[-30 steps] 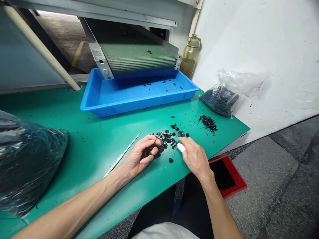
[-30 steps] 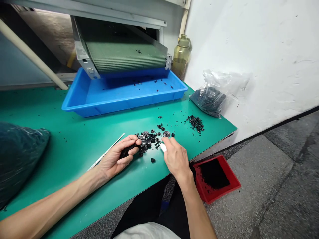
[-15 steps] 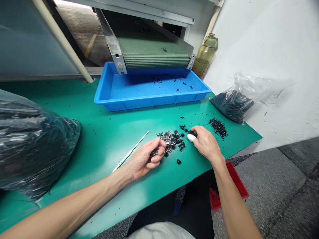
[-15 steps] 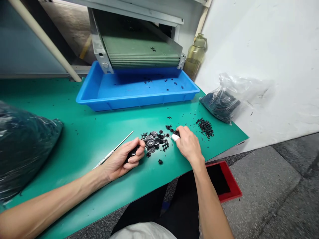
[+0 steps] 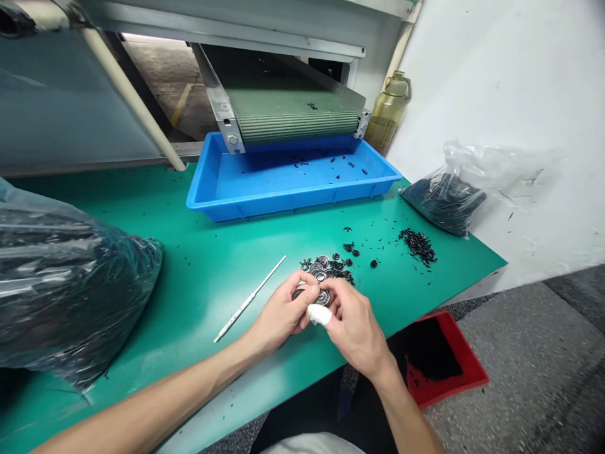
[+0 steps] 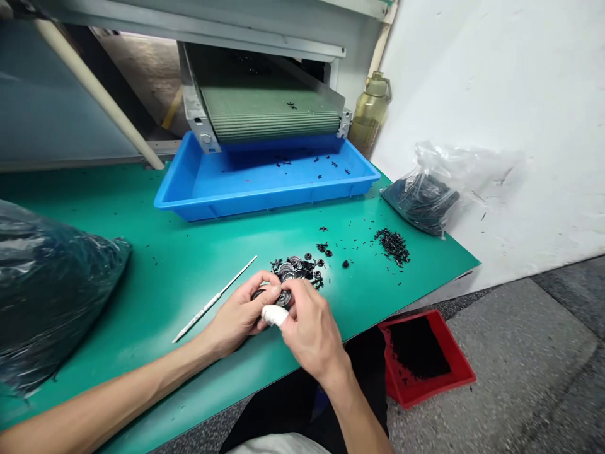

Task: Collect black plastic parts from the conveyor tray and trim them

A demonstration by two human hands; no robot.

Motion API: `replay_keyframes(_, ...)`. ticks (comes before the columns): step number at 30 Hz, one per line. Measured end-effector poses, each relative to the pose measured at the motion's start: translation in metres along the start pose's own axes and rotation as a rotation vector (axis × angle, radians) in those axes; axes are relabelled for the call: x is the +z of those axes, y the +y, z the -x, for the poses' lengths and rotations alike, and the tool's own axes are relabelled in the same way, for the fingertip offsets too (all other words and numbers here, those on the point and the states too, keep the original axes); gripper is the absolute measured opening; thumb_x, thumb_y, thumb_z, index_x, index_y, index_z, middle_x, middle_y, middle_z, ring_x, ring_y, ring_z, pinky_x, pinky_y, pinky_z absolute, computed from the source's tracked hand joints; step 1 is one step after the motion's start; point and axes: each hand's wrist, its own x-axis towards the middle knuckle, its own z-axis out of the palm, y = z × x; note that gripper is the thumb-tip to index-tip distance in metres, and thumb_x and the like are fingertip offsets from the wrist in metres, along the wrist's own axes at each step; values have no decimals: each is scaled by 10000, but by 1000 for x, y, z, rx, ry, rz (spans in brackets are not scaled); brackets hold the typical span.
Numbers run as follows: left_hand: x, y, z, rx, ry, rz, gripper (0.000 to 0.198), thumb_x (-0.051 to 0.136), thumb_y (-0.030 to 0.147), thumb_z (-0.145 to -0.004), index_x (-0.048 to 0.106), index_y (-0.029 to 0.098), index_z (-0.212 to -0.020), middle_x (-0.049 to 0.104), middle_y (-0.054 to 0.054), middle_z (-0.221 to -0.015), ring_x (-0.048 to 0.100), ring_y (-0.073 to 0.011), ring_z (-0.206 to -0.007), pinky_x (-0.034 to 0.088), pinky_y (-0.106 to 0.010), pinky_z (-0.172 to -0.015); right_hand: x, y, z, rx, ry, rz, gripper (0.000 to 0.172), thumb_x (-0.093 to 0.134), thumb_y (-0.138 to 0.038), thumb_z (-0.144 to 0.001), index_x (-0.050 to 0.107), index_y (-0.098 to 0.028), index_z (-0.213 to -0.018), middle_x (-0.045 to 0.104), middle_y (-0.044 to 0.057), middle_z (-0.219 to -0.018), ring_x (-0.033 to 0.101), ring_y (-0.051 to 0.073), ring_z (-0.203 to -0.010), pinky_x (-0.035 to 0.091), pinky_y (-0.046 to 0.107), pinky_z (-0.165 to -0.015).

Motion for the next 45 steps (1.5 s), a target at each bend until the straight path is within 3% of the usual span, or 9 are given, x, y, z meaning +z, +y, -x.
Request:
replay_keyframes(5, -3, -3, 6, 39, -54, -72, 295, 505, 504, -906, 489, 216, -965, 423, 95, -462, 272, -47, -390, 171, -139, -369, 7, 5, 1, -70, 71, 16, 83, 528, -246, -899, 582, -208, -949, 572, -32, -723, 498, 101, -603, 366, 217, -555)
replay_keyframes(11, -2, -4, 9, 66, -67, -61, 319, 568, 485, -877, 548, 185, -985, 583, 14, -709, 392, -29, -424, 206, -140, -359, 11, 14, -5, -74, 93, -96, 73, 465, -216, -932, 537, -204, -941, 611, -56, -616, 565, 100, -557, 394, 197, -535)
replay_keyframes(16, -4, -1, 3, 70, 60, 184, 328, 618, 417, -862, 570, 192, -1095, 549, 25, -669, 384, -33, -428, 210, -124, -345, 8, 21, 0, -240, 224, 241, 174, 441, -159, -944, 567, -182, -1062, 645, 21, -801, 583, 144, -698, 429, 248, -636)
replay_keyframes(20, -11, 5, -1, 64, 103, 403, 239, 655, 364, -848, 579, 197, -1001, 483, 48, -660, 369, -21, -444, 211, -92, -333, -4, 31, -1, -355, 60, 680, 190, 463, -107, -923, 628, -193, -961, 591, 53, -829, 523, 196, -801, 402, 299, -697)
replay_keyframes(24, -16, 6, -1, 58, 72, 464, 238, 688, 359, -823, 551, 164, -823, 486, 41, -681, 383, -12, -441, 231, -77, -308, -27, 46, -16, -288, 49, 818, 231, 429, -65, -909, 626, -181, -937, 579, 70, -871, 503, 209, -834, 402, 302, -680)
replay_keyframes(30, -16, 10, -3, -20, 86, 596, 104, 615, 252, -867, 573, 157, -874, 579, -14, -845, 526, -44, -517, 269, -78, -271, -52, 53, -26, -223, 106, 828, 309, 412, -46, -865, 622, -191, -1039, 593, 89, -1019, 520, 233, -920, 425, 330, -715)
replay_keyframes(33, -15, 14, -5, -83, 114, 648, 193, 516, 322, -921, 595, 146, -924, 580, -37, -836, 584, -86, -567, 312, -98, -273, -45, 39, -26, -244, 96, 784, 329, 420, -55, -864, 618, -203, -1082, 591, 84, -1076, 521, 229, -948, 438, 334, -752)
replay_keyframes(39, -14, 14, -6, -78, 102, 663, 275, 490, 396, -927, 607, 149, -907, 536, -26, -795, 602, -116, -615, 361, -121, -291, -25, 12, -43, -164, -175, 847, 368, 434, -34, -815, 632, -192, -1083, 586, 78, -1081, 527, 226, -904, 407, 307, -619)
replay_keyframes(45, -15, 7, -8, -1, 17, 615, 195, 649, 336, -849, 599, 154, -900, 519, -9, -812, 562, -77, -621, 313, -91, -316, -29, 28, -52, -272, -111, 691, 418, 363, 12, -810, 636, -202, -1044, 606, 65, -1039, 550, 192, -909, 434, 293, -754)
